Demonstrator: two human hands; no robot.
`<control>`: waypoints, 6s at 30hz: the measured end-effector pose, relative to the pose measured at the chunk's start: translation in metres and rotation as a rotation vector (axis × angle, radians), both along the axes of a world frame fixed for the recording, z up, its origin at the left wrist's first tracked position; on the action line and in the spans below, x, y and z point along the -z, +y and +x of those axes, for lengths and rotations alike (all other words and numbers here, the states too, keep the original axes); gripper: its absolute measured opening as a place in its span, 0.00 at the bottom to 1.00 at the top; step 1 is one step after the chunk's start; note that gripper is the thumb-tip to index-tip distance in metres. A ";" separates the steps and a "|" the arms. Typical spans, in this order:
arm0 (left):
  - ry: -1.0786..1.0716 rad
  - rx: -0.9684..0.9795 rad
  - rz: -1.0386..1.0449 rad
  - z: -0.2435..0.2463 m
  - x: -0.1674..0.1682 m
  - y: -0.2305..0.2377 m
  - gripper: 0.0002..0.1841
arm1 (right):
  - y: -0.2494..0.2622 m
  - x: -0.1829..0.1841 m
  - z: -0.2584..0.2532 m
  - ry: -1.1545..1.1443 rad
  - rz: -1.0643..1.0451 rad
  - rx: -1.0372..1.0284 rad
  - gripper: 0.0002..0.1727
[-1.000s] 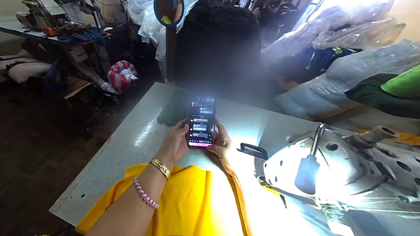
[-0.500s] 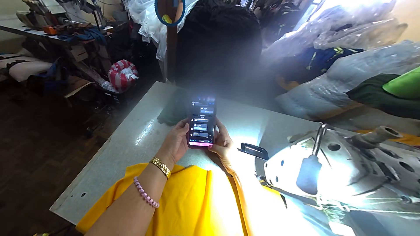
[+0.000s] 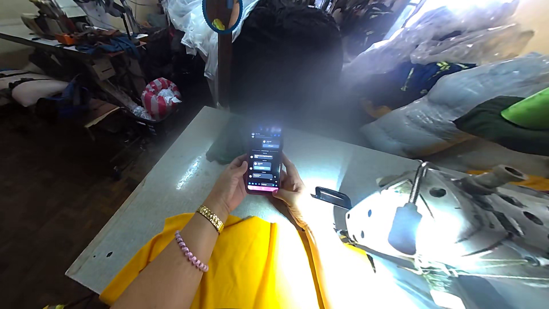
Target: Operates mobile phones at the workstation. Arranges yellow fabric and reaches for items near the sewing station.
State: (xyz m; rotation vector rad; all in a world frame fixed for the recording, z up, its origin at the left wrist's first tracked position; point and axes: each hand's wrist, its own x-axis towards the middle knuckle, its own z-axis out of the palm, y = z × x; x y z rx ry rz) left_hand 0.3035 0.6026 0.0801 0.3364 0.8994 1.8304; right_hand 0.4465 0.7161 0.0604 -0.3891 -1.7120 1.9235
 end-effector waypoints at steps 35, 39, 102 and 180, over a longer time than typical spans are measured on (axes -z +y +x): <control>-0.005 0.002 0.007 -0.001 0.002 0.001 0.15 | -0.001 0.000 0.000 -0.019 -0.004 0.010 0.59; -0.009 -0.004 0.003 0.000 0.000 0.001 0.15 | -0.001 -0.001 -0.001 -0.011 -0.013 0.002 0.59; 0.255 -0.164 -0.188 0.014 0.008 0.003 0.20 | -0.032 -0.001 -0.019 0.098 -0.028 0.206 0.36; 0.118 -0.065 -0.082 0.004 0.000 0.001 0.21 | -0.020 0.004 -0.017 0.097 -0.156 0.189 0.27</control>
